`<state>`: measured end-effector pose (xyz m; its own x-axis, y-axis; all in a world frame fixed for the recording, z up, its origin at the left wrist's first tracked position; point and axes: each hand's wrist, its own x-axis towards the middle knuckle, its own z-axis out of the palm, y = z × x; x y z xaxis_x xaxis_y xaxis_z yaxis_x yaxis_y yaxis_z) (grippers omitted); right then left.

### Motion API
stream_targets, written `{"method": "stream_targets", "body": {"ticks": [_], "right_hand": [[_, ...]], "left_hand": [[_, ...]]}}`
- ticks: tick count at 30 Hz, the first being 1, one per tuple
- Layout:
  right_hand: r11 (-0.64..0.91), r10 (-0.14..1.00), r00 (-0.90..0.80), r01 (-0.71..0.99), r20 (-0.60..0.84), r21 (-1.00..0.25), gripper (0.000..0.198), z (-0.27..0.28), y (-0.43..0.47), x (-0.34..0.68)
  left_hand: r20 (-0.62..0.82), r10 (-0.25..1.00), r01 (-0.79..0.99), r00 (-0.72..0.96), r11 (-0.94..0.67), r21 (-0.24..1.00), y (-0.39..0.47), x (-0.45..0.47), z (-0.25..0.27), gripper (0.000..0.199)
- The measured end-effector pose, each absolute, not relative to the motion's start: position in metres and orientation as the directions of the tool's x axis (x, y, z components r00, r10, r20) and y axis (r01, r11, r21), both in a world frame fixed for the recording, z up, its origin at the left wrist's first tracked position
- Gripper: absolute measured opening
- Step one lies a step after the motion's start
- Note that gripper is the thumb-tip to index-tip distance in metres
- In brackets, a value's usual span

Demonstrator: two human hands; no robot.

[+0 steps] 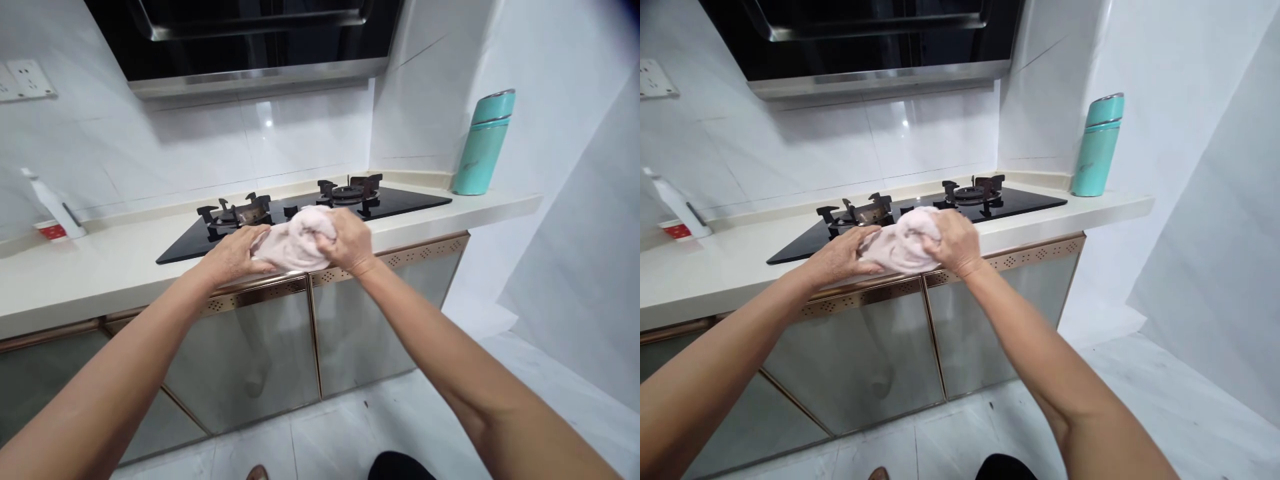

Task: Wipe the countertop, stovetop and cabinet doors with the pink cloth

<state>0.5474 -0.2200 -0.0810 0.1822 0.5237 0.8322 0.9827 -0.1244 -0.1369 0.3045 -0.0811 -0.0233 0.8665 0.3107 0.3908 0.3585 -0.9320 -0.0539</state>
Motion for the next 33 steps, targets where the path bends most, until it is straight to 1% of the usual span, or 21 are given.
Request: {"method": "stream_targets", "body": {"ticks": [2,3,5,8,11,13,15,17,18,20,22,24,26,29,31,33], "right_hand": [[-0.234,0.491,0.314,0.946,0.813,-0.224,0.045,-0.079,-0.237,0.587],[-0.288,0.476,0.379,0.920,0.794,-0.267,0.041,-0.077,-0.247,0.606],[-0.387,0.451,0.496,0.858,0.742,-0.338,0.036,-0.068,-0.267,0.642],[-0.508,0.430,0.633,0.759,0.644,-0.407,0.033,-0.052,-0.288,0.675],[-0.567,0.418,0.702,0.698,0.577,-0.437,0.029,-0.041,-0.289,0.671],[-0.551,0.437,0.697,0.707,0.569,-0.443,0.028,-0.039,-0.279,0.648],[-0.488,0.494,0.647,0.759,0.581,-0.430,0.027,-0.042,-0.264,0.616],[-0.385,0.554,0.566,0.825,0.611,-0.414,0.028,-0.048,-0.248,0.581],[-0.328,0.565,0.517,0.856,0.644,-0.399,0.030,-0.052,-0.241,0.564],[-0.227,0.538,0.414,0.910,0.734,-0.346,0.039,-0.064,-0.229,0.531],[-0.165,0.488,0.309,0.951,0.816,-0.262,0.051,-0.078,-0.222,0.503],[-0.112,0.485,0.197,0.980,0.852,-0.163,0.059,-0.093,-0.218,0.480],[-0.060,0.521,0.090,0.996,0.849,-0.069,0.059,-0.103,-0.216,0.467],[0.017,0.575,-0.038,0.999,0.817,0.035,0.050,-0.108,-0.215,0.467],[0.064,0.596,-0.098,0.995,0.797,0.074,0.046,-0.106,-0.217,0.482],[0.088,0.605,-0.124,0.992,0.786,0.089,0.046,-0.106,-0.222,0.508]], "left_hand": [[0.359,0.328,0.380,0.874,-0.921,-0.083,-0.081,0.305,-0.023,0.085],[0.349,0.333,0.384,0.876,-0.919,-0.087,-0.081,0.305,-0.023,0.083],[0.342,0.338,0.387,0.877,-0.918,-0.085,-0.082,0.306,-0.024,0.084],[0.329,0.345,0.390,0.879,-0.917,-0.081,-0.083,0.305,-0.023,0.083],[0.306,0.372,0.409,0.877,-0.910,-0.065,-0.085,0.305,-0.022,0.082],[0.304,0.387,0.418,0.870,-0.908,-0.040,-0.085,0.305,-0.021,0.080],[0.327,0.397,0.422,0.858,-0.907,-0.006,-0.085,0.305,-0.020,0.077],[0.371,0.401,0.420,0.838,-0.907,0.032,-0.085,0.305,-0.020,0.076],[0.399,0.398,0.413,0.826,-0.909,0.051,-0.085,0.305,-0.020,0.075],[0.449,0.379,0.387,0.809,-0.919,0.078,-0.083,0.306,-0.021,0.073],[0.473,0.354,0.361,0.807,-0.929,0.081,-0.080,0.307,-0.021,0.072],[0.472,0.335,0.350,0.816,-0.935,0.059,-0.077,0.308,-0.021,0.071],[0.466,0.324,0.353,0.824,-0.935,0.025,-0.075,0.309,-0.021,0.070],[0.462,0.341,0.381,0.819,-0.924,0.005,-0.075,0.309,-0.020,0.071],[0.450,0.353,0.394,0.820,-0.919,0.002,-0.077,0.309,-0.019,0.071],[0.432,0.357,0.397,0.828,-0.918,-0.002,-0.078,0.308,-0.018,0.070]]}}
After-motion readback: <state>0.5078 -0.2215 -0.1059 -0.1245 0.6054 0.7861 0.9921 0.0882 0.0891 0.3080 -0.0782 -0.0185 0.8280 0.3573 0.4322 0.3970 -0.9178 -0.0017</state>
